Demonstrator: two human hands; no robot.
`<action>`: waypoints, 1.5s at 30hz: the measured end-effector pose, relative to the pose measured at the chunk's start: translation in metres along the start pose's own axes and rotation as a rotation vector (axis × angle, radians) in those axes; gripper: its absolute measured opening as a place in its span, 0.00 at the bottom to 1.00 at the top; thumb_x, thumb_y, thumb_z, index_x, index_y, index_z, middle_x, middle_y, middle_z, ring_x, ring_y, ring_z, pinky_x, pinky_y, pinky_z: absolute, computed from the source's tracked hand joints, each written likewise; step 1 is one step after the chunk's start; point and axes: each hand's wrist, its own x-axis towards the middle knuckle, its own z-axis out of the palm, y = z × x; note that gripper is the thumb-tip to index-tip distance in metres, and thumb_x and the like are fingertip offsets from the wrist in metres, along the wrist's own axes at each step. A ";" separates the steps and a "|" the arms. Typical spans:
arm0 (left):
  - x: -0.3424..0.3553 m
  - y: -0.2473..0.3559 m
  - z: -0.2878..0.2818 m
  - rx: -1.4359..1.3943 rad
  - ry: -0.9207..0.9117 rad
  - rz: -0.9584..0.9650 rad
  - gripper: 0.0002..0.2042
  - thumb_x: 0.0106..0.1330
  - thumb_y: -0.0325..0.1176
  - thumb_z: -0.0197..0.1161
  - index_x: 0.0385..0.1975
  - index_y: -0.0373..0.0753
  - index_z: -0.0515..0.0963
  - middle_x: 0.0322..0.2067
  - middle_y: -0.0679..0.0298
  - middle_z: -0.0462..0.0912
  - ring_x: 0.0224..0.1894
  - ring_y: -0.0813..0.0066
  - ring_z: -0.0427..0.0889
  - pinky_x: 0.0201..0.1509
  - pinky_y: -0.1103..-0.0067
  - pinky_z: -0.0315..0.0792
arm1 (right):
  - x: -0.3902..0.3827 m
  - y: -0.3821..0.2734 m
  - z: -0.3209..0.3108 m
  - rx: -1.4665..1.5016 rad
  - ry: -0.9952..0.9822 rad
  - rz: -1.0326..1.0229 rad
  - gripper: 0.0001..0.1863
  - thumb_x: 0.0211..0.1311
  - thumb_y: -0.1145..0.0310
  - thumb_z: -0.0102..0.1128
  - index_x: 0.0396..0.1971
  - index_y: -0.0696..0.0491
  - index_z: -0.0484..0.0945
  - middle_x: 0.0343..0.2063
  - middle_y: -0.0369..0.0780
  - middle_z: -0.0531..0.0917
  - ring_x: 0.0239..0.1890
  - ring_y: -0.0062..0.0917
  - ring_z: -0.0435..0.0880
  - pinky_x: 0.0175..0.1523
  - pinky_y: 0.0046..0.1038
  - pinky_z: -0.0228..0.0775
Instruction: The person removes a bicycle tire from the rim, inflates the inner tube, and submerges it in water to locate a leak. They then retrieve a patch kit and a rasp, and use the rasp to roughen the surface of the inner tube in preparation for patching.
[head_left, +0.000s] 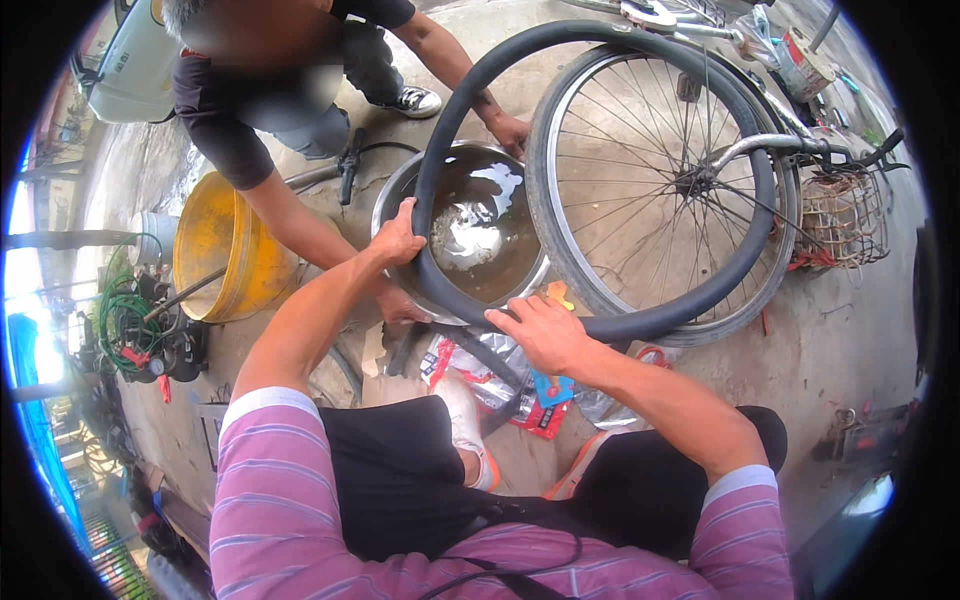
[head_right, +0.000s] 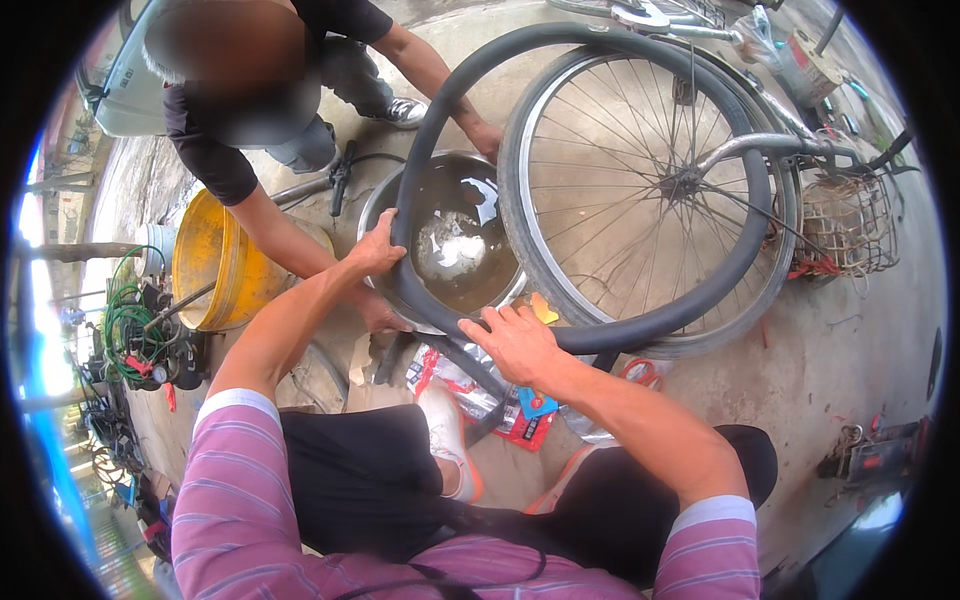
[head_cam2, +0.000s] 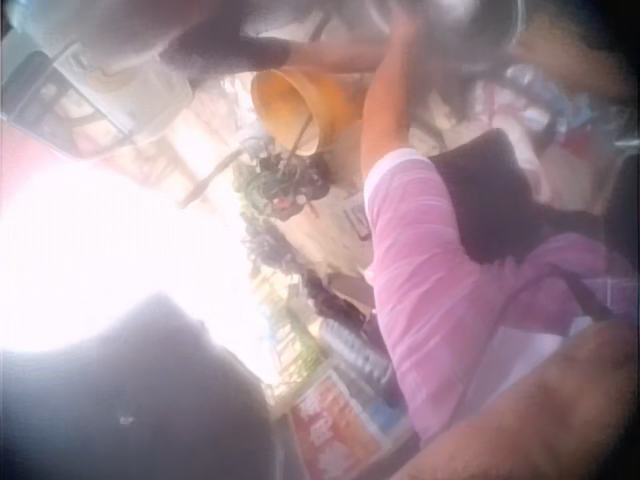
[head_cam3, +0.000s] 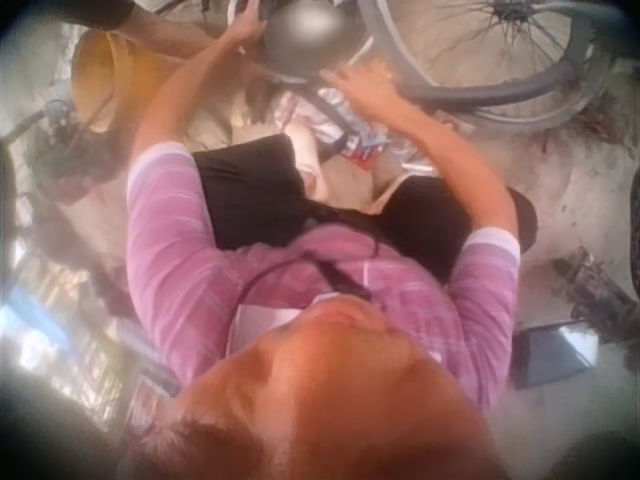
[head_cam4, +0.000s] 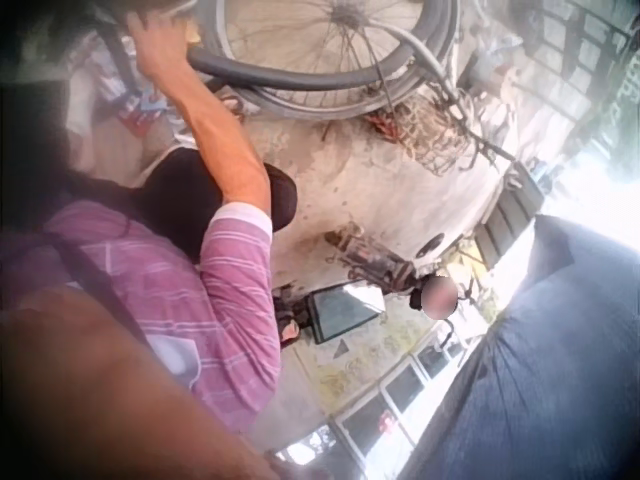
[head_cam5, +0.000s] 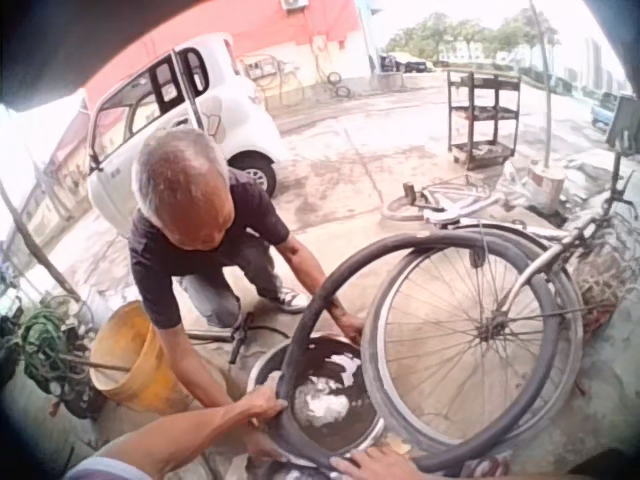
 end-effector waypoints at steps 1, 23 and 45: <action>0.006 0.001 0.009 -0.012 -0.017 0.002 0.46 0.66 0.36 0.67 0.82 0.44 0.48 0.50 0.31 0.86 0.55 0.32 0.87 0.65 0.55 0.78 | 0.004 -0.002 0.007 0.007 -0.019 0.018 0.35 0.62 0.74 0.62 0.72 0.43 0.75 0.53 0.44 0.81 0.56 0.42 0.84 0.60 0.44 0.77; 0.082 -0.049 0.014 0.132 -0.131 0.338 0.41 0.67 0.25 0.58 0.83 0.53 0.57 0.56 0.38 0.85 0.61 0.38 0.84 0.67 0.53 0.75 | 0.054 0.023 0.023 0.155 -0.255 0.203 0.33 0.62 0.77 0.59 0.71 0.47 0.78 0.51 0.46 0.85 0.59 0.44 0.85 0.64 0.45 0.78; 0.090 -0.017 -0.011 -0.460 -0.144 0.065 0.31 0.70 0.43 0.74 0.68 0.32 0.78 0.58 0.49 0.87 0.58 0.60 0.86 0.61 0.67 0.80 | 0.058 0.023 -0.003 0.338 -0.392 0.128 0.36 0.61 0.75 0.61 0.72 0.47 0.74 0.56 0.48 0.84 0.60 0.49 0.84 0.65 0.48 0.77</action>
